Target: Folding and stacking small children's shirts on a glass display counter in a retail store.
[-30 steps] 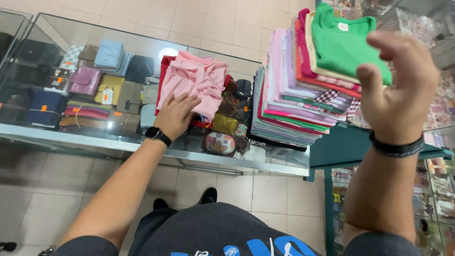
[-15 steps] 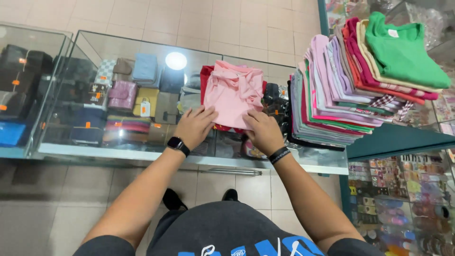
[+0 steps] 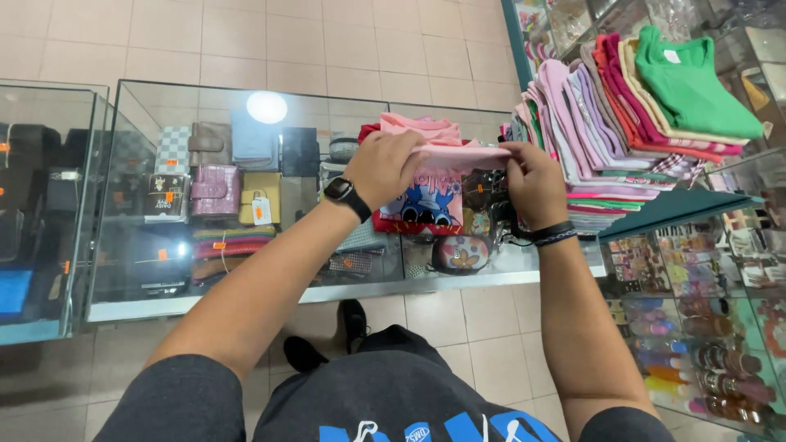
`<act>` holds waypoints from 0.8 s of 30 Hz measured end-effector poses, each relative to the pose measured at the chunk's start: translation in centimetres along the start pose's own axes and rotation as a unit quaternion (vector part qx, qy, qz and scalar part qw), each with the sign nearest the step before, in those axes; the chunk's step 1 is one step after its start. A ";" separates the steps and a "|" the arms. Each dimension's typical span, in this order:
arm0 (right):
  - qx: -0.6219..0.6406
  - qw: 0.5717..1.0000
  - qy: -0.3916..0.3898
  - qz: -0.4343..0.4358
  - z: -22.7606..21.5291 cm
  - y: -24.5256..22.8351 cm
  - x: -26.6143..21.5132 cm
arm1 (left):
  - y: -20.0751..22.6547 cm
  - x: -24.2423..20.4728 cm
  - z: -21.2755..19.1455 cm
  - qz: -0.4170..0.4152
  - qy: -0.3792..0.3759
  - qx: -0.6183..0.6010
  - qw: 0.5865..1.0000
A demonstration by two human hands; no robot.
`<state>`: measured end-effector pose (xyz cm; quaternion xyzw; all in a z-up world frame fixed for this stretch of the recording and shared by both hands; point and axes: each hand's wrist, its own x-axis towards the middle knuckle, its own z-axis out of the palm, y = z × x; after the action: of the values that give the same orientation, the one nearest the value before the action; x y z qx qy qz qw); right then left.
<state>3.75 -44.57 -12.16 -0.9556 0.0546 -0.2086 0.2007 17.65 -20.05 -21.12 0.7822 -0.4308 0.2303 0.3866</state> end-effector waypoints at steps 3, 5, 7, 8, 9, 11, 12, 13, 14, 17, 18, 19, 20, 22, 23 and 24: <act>0.149 0.987 -0.033 0.048 -4.1 -3.6 4.0 | 1.5 4.3 -5.7 -0.097 -0.083 -0.126 0.984; 0.169 0.984 -0.052 0.022 -4.9 -5.2 7.6 | 0.9 5.8 -7.5 -0.141 -0.069 -0.166 0.973; 0.193 0.979 -0.066 -0.010 -5.1 -7.7 11.8 | 0.5 7.1 -10.7 -0.180 -0.050 -0.198 0.962; 0.174 0.977 -0.107 -0.059 -4.8 -9.4 13.8 | 0.7 7.1 -12.8 -0.229 -0.044 -0.230 0.945; 0.153 0.971 -0.147 -0.108 -4.5 -11.1 15.7 | 1.0 7.1 -14.8 -0.277 -0.038 -0.263 0.924; 0.203 0.955 -0.152 -0.153 -0.9 -15.3 17.5 | 0.1 3.3 -17.8 -0.350 0.014 -0.262 0.899; 0.246 0.939 -0.152 -0.185 1.0 -17.5 18.3 | -0.3 1.3 -19.4 -0.413 0.058 -0.271 0.867; 0.255 0.933 -0.159 -0.198 3.3 -18.4 17.7 | -3.0 -3.4 -18.9 -0.419 0.071 -0.258 0.867; 0.225 0.929 -0.160 -0.247 5.8 -19.6 17.1 | -5.3 -8.3 -18.7 -0.511 0.113 -0.257 0.812; 0.212 0.902 -0.226 -0.302 11.0 -22.6 13.5 | -3.7 -18.0 -19.3 -0.655 0.189 -0.273 0.679; 0.212 0.889 -0.279 -0.294 12.3 -23.4 11.7 | -1.7 -20.2 -19.6 -0.699 0.205 -0.305 0.614; 0.222 0.878 -0.292 -0.308 13.3 -23.9 10.1 | 0.6 -20.7 -20.5 -0.705 0.224 -0.294 0.605; 0.194 0.868 -0.326 -0.321 14.4 -24.3 8.6 | 2.9 -20.9 -21.2 -0.724 0.179 -0.314 0.588; 0.173 0.847 -0.370 -0.342 16.0 -25.0 6.0 | 6.9 -20.5 -22.4 -0.747 0.146 -0.329 0.559; 0.162 0.836 -0.391 -0.350 16.5 -25.5 4.9 | 8.7 -19.9 -22.9 -0.742 0.035 -0.329 0.583; 0.148 0.828 -0.407 -0.357 17.0 -25.8 3.9 | 10.0 -19.1 -23.4 -0.724 -0.081 -0.329 0.601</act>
<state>14.99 -15.60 -14.31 -0.8658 -0.4085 0.1362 0.2549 -1.53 4.93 -16.38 0.6736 0.2007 -0.3463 0.6213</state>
